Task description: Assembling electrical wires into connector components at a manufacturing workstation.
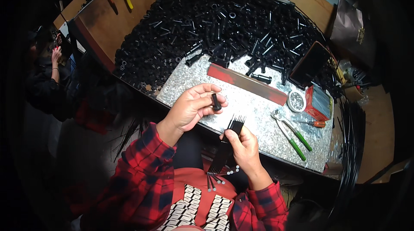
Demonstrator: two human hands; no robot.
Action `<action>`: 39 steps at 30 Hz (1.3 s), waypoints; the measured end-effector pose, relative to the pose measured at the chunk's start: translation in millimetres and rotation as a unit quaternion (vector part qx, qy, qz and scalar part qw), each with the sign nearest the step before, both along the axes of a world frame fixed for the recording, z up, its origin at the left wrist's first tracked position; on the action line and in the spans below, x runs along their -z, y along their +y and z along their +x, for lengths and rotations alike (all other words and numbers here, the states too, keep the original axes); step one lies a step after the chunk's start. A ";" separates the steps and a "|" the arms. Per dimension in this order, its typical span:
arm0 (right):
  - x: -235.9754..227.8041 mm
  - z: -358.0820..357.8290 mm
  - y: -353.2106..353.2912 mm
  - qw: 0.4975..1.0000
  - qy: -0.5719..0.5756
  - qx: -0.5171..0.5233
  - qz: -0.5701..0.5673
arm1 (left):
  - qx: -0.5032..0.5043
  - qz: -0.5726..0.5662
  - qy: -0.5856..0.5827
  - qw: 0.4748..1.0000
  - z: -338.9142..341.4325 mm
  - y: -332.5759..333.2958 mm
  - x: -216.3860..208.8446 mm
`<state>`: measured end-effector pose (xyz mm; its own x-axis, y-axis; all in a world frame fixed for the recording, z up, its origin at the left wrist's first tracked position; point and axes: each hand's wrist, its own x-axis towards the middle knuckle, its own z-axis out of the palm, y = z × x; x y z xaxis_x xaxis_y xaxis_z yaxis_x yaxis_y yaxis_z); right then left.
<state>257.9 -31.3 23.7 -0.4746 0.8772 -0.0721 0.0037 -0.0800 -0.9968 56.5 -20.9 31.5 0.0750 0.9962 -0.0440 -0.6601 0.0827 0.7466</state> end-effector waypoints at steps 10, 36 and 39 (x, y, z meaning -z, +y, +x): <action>-0.9 0.4 -0.4 1.000 -0.002 0.000 -0.019 | -0.023 -0.001 -0.054 0.998 26.0 -4.5 10.2; -6.7 -4.3 -3.3 1.000 -0.031 -0.002 -0.006 | 0.027 0.001 -0.024 0.999 25.2 2.5 12.4; -5.0 -3.4 -2.3 0.999 -0.033 -0.005 0.004 | 0.035 0.002 -0.032 0.999 24.3 3.0 10.3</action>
<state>254.5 -33.6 28.8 -0.4778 0.8732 -0.0958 0.0702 -0.0708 -0.9950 80.8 -18.0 21.3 0.1472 0.9885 -0.0333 -0.6989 0.1278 0.7037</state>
